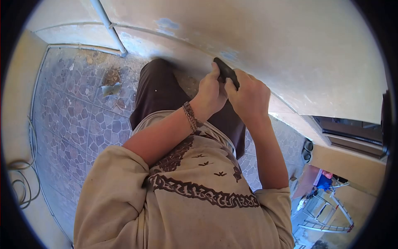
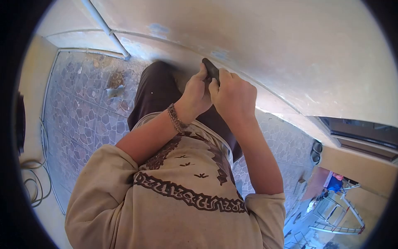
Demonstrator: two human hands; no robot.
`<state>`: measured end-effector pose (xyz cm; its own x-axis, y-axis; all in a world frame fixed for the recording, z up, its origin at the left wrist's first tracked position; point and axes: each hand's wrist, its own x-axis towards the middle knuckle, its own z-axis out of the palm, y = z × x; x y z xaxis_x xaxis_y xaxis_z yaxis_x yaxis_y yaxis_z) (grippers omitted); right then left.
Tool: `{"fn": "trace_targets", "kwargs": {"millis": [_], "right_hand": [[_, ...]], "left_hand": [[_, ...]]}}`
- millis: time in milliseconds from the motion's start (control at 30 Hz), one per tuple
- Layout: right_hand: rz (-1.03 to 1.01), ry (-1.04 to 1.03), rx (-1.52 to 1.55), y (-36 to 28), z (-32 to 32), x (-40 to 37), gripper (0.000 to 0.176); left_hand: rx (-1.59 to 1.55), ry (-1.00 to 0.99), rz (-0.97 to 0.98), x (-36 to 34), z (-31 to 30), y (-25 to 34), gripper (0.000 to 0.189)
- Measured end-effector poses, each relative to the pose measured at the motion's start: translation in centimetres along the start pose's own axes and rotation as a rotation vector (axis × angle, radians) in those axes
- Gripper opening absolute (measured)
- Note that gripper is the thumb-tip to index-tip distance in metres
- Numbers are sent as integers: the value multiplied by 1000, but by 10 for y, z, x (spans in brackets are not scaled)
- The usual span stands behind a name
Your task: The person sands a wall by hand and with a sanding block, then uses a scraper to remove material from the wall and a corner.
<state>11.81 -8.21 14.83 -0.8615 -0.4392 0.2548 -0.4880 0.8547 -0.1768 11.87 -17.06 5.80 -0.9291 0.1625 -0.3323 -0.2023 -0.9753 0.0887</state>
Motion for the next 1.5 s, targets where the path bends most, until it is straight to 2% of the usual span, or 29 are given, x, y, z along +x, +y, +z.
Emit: {"fn": "trace_targets", "kwargs": {"millis": [100, 167, 200, 300, 500, 567, 600, 700, 833, 967, 1000, 1067, 1100, 1133, 1233, 1333, 1367, 1433, 1467, 1500], "right_hand": [[-18, 99, -12, -6, 10, 18, 22], [-26, 33, -91, -7, 34, 31, 22], [-36, -2, -135, -5, 42, 35, 22], [-25, 31, -51, -2, 45, 27, 22], [-82, 71, -49, -7, 29, 11, 21], [-11, 84, -41, -11, 23, 15, 21], [27, 94, -40, -12, 22, 17, 21], [41, 102, -255, -23, 50, 18, 23], [-49, 40, -60, -10, 30, 15, 22], [-11, 94, 41, -15, 9, 2, 19], [-28, 79, -8, -10, 24, 17, 19], [-34, 28, -110, 1, 69, 41, 18], [-49, 11, -120, 1, 70, 38, 16], [-69, 26, -119, -2, 74, 44, 15], [-6, 19, -68, -5, 46, 15, 13], [31, 85, 31, -5, 25, 20, 13], [50, 109, 62, -5, 23, 20, 13], [9, 44, -53, -4, 51, 33, 13], [-16, 11, -72, -4, 60, 38, 13], [-45, -10, -89, -5, 65, 41, 12]], "left_hand": [[14, -19, 30, 14, 2, 15, 44], [104, 44, 36, 30, -9, 24, 44], [223, 60, 118, 30, -12, 19, 44], [-49, 34, -43, 33, -18, 23, 43], [-42, 79, 13, 13, -16, 14, 42], [-7, 42, 42, 19, -8, 12, 42], [12, 20, 55, 23, -5, 12, 42], [379, 135, 9, 25, -14, 28, 43], [8, 46, 18, 12, -12, 17, 41], [-62, -10, 24, 1, -13, 3, 40], [11, 77, 93, 20, -16, 3, 41], [35, -31, 63, 53, -50, 16, 42], [37, -78, 58, 54, -49, 23, 42], [-83, 59, 61, 54, -43, 23, 45], [91, 7, 66, 44, -41, 20, 40], [183, 91, 9, 15, -2, 18, 42], [110, 92, 18, 23, -11, 17, 42], [-26, 89, 22, 50, -34, 15, 42], [-94, 145, -45, 47, -30, 24, 40], [-41, 140, -14, 46, -34, 25, 41]]}}
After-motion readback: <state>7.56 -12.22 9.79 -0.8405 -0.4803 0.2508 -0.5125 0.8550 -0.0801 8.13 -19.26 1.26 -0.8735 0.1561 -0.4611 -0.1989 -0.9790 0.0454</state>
